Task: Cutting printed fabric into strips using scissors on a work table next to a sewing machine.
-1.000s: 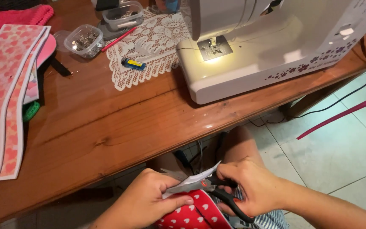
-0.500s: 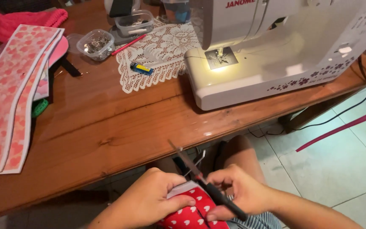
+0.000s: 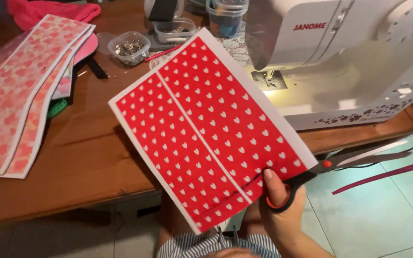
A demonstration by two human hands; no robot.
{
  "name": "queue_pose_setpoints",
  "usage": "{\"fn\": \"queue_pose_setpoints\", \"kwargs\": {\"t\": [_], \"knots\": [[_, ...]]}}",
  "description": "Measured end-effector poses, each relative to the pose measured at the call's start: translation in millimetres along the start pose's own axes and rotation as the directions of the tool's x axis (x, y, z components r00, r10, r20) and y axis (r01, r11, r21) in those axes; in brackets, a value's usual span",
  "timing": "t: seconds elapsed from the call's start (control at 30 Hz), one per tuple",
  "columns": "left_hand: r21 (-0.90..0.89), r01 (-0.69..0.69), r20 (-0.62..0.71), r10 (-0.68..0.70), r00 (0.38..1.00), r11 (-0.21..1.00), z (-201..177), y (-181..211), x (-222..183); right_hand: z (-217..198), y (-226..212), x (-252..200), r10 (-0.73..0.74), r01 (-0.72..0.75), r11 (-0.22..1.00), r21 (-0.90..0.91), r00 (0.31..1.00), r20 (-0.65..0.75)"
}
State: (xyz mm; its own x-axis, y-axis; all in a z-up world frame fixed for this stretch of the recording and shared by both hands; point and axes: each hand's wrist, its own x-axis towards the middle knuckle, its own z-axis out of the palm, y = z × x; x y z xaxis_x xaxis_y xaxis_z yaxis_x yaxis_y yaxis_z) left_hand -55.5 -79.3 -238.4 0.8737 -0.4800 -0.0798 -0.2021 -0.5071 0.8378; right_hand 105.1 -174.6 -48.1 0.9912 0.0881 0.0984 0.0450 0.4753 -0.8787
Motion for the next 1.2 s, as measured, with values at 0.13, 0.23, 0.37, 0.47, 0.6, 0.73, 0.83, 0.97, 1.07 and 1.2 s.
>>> {"fn": "queue_pose_setpoints", "kwargs": {"t": [0.13,0.23,0.37,0.47,0.6,0.73,0.83,0.97,1.07,1.2], "knots": [[0.106,0.188,-0.297,-0.149,0.943,0.976,-109,91,-7,-6,29,-22,0.142,-0.138,0.989,-0.047,0.987,0.080],[-0.572,-0.141,-0.788,-0.494,0.366,0.808,-11,2,-4,-15,37,-19,0.262,-0.229,0.954,-0.192,0.950,0.168],[-0.878,0.034,-0.464,-0.868,0.178,0.477,-71,59,-10,-33,40,-11,0.538,-0.493,0.784,-0.377,0.843,0.017],[-0.883,-0.076,-0.463,-0.886,-0.011,0.462,-96,82,-8,-89,69,-17,0.298,-0.237,0.946,-0.220,0.904,0.308],[-0.742,-0.109,-0.666,-0.746,-0.003,0.662,-94,73,-10,-115,47,-22,0.439,-0.400,0.892,-0.211,0.655,0.615],[-0.479,0.062,-0.874,-0.483,0.058,0.875,-83,60,-13,-127,23,-16,0.701,-0.261,0.710,-0.654,0.354,0.619],[-0.593,0.059,-0.801,-0.595,0.058,0.803,-85,63,-11,-190,47,-25,0.768,-0.110,0.547,-0.830,0.460,0.445],[-0.808,-0.002,-0.588,-0.807,0.056,0.589,-84,62,-3,-101,30,-22,0.755,-0.021,0.615,-0.788,0.304,0.581],[-0.850,-0.012,-0.526,-0.849,0.053,0.526,-89,68,0,-92,39,-35,0.775,-0.195,0.606,-0.771,0.364,0.517],[-0.722,0.121,-0.684,-0.729,0.025,0.681,-82,62,2,-97,63,-41,0.671,-0.037,0.698,-0.715,0.384,0.634]]}}
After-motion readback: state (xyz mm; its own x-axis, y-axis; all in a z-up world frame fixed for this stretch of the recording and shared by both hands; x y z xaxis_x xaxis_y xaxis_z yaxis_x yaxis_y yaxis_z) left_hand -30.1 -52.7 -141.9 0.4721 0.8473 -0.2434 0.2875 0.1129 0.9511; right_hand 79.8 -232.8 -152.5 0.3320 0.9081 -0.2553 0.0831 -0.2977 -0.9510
